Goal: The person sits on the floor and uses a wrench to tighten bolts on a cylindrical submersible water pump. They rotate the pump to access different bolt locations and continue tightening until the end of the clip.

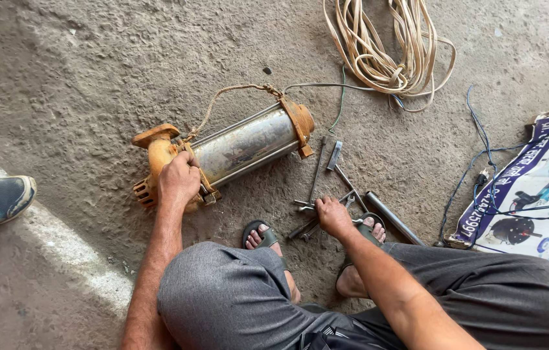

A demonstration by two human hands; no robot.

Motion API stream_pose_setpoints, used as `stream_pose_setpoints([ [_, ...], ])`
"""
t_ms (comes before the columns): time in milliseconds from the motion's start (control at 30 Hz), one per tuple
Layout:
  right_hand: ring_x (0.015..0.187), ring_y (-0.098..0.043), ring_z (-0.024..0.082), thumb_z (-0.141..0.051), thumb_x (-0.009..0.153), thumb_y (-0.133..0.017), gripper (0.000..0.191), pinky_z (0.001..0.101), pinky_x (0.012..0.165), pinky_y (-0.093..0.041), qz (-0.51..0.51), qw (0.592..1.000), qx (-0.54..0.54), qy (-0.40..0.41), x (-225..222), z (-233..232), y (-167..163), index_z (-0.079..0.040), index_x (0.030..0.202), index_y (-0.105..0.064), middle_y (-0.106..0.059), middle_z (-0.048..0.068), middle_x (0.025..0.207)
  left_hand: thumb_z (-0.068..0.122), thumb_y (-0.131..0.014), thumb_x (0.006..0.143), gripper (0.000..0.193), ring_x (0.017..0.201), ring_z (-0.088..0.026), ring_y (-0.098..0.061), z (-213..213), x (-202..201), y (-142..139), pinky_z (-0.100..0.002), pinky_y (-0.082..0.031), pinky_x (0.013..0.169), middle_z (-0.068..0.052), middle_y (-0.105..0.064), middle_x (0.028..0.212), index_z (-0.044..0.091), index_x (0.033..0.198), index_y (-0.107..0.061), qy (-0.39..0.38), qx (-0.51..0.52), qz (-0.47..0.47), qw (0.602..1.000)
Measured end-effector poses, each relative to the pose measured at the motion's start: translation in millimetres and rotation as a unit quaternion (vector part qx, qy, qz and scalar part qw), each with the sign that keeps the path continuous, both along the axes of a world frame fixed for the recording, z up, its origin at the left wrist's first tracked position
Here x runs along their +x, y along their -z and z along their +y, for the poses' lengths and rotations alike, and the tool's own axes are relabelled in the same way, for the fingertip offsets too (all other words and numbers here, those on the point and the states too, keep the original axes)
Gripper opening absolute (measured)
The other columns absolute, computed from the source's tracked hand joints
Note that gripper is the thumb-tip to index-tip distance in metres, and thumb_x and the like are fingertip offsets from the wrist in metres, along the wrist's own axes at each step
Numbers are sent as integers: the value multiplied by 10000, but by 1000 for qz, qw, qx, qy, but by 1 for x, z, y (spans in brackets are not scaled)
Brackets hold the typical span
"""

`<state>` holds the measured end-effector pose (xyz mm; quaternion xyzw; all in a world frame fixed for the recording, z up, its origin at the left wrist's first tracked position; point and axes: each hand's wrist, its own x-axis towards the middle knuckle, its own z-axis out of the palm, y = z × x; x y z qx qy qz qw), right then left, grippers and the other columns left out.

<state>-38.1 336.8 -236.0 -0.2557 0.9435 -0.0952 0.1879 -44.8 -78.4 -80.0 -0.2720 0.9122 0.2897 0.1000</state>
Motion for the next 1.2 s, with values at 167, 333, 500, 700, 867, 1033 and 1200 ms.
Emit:
stream_pose_setpoints([
  [167, 747, -642, 304, -207, 1069, -469, 207, 450, 621, -568, -69, 970, -92, 215, -47, 8, -24, -24, 1078, -567, -642, 159, 896, 157, -593, 931, 143, 863, -315, -724, -1, 3, 0, -479, -566, 797, -139, -748, 916, 129, 1031, -692, -16, 8, -14, 1000],
  [333, 781, -686, 370, -265, 1016, -584, 259, 531, 697, -550, 39, 981, -91, 170, -121, -8, -84, -153, 1230, -677, -729, 179, 863, 148, -593, 929, 145, 861, -310, -720, 0, 0, -3, -485, -562, 791, -143, -746, 920, 130, 1034, -692, -17, 7, -20, 1000],
  [500, 802, -730, 291, -150, 949, -585, 195, 463, 720, -604, -67, 990, 115, 51, -178, -51, -123, -102, 1059, -739, -753, 149, 914, 137, -589, 935, 142, 857, -277, -717, 2, -3, -5, -469, -570, 790, -114, -750, 934, 144, 1031, -694, -20, 11, -34, 999],
  [700, 776, -734, 189, -100, 1004, -503, 236, 364, 699, -629, -112, 966, 229, -42, -207, -80, -126, -54, 1051, -730, -763, 100, 891, 126, -592, 952, 141, 856, -250, -721, 2, -5, -5, -448, -578, 802, -98, -751, 930, 155, 1051, -688, -26, 13, -61, 998],
  [867, 705, -693, 244, -229, 1155, -398, 271, 420, 572, -569, -20, 982, 144, 120, -141, -57, -101, -69, 1090, -606, -734, 109, 831, 128, -592, 911, 150, 899, -255, -726, 0, -3, 1, -436, -585, 806, -85, -753, 966, 148, 1010, -704, -32, 40, -17, 999],
  [1033, 789, -683, 411, -185, 1001, -566, 148, 571, 705, -512, 64, 980, -50, 182, -104, -38, -46, -79, 1098, -601, -722, 180, 870, 156, -590, 899, 162, 942, -357, -708, -2, 3, 4, -474, -549, 852, -153, -748, 966, 125, 1008, -706, -12, 10, 7, 1000],
  [1200, 872, -711, 417, -154, 894, -637, 316, 532, 774, -561, 23, 946, -268, 183, -123, -45, -31, -56, 1191, -593, -731, 200, 978, 161, -606, 879, 148, 946, -362, -706, -2, -2, 0, -472, -547, 847, -150, -749, 961, 123, 977, -709, -16, 14, 36, 999],
])
